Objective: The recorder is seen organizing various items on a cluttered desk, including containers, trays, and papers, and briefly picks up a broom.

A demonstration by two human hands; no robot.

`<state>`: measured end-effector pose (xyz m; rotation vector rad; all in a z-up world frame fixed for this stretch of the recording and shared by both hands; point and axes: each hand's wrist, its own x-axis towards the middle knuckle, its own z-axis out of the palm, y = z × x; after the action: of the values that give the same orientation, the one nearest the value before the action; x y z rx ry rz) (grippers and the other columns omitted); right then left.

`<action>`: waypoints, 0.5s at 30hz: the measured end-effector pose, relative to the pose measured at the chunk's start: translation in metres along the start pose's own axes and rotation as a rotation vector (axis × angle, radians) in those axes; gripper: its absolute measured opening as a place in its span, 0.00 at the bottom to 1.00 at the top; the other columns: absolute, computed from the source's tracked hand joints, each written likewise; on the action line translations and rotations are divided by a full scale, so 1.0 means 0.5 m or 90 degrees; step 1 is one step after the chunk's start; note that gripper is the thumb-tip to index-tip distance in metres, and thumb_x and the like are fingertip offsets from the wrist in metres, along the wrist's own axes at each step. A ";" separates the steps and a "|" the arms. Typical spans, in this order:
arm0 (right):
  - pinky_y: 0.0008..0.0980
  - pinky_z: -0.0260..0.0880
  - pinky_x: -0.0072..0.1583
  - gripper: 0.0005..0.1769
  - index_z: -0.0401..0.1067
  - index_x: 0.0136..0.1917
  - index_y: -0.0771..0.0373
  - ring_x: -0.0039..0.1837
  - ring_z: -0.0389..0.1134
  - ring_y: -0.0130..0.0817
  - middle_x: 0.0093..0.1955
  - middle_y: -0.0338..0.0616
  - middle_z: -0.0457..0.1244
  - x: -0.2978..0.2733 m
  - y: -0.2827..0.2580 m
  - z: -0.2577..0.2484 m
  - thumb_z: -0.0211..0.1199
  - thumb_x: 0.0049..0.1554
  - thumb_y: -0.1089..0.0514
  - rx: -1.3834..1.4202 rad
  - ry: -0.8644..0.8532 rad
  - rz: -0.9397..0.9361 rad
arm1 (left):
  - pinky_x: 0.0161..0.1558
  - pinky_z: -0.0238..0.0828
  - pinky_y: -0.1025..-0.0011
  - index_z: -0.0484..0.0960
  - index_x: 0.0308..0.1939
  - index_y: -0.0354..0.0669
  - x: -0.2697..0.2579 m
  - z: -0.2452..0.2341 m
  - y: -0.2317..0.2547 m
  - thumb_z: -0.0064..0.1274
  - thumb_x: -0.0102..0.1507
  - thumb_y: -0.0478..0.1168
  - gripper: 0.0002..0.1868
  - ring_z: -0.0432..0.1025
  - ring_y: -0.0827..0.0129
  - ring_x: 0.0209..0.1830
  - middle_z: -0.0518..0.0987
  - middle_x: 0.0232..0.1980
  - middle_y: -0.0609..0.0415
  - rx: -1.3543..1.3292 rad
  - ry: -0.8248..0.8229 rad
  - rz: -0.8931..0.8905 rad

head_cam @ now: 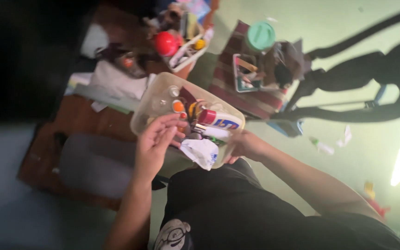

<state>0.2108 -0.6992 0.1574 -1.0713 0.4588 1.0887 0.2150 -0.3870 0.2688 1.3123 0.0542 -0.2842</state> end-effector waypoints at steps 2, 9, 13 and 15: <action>0.43 0.78 0.41 0.26 0.60 0.69 0.72 0.42 0.75 0.52 0.49 0.65 0.70 -0.024 0.026 -0.040 0.49 0.59 0.59 0.003 0.012 -0.014 | 0.44 0.76 0.77 0.75 0.64 0.34 0.029 0.032 -0.013 0.47 0.72 0.36 0.18 0.77 0.74 0.45 0.83 0.55 0.49 0.018 -0.046 -0.022; 0.42 0.78 0.42 0.24 0.64 0.65 0.74 0.43 0.76 0.51 0.51 0.65 0.70 -0.070 0.116 -0.183 0.50 0.58 0.58 0.097 0.143 -0.056 | 0.45 0.74 0.77 0.76 0.64 0.36 0.111 0.153 -0.078 0.48 0.70 0.37 0.18 0.77 0.76 0.45 0.84 0.54 0.52 0.109 -0.119 -0.103; 0.44 0.79 0.45 0.23 0.64 0.63 0.78 0.44 0.75 0.52 0.50 0.67 0.70 -0.086 0.172 -0.290 0.51 0.57 0.61 0.123 0.199 -0.066 | 0.48 0.75 0.76 0.76 0.62 0.35 0.136 0.227 -0.134 0.49 0.69 0.37 0.17 0.78 0.76 0.52 0.82 0.55 0.53 0.108 -0.167 -0.088; 0.45 0.79 0.45 0.23 0.63 0.62 0.80 0.44 0.75 0.53 0.48 0.68 0.69 -0.095 0.213 -0.353 0.51 0.58 0.61 0.150 0.205 -0.059 | 0.46 0.73 0.76 0.77 0.61 0.36 0.151 0.273 -0.147 0.49 0.69 0.37 0.17 0.77 0.75 0.49 0.83 0.54 0.54 0.155 -0.156 -0.129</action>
<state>0.1284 -0.8697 0.0635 -1.0493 0.7672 0.7593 0.2537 -0.5478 0.2197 1.5057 -0.0561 -0.6384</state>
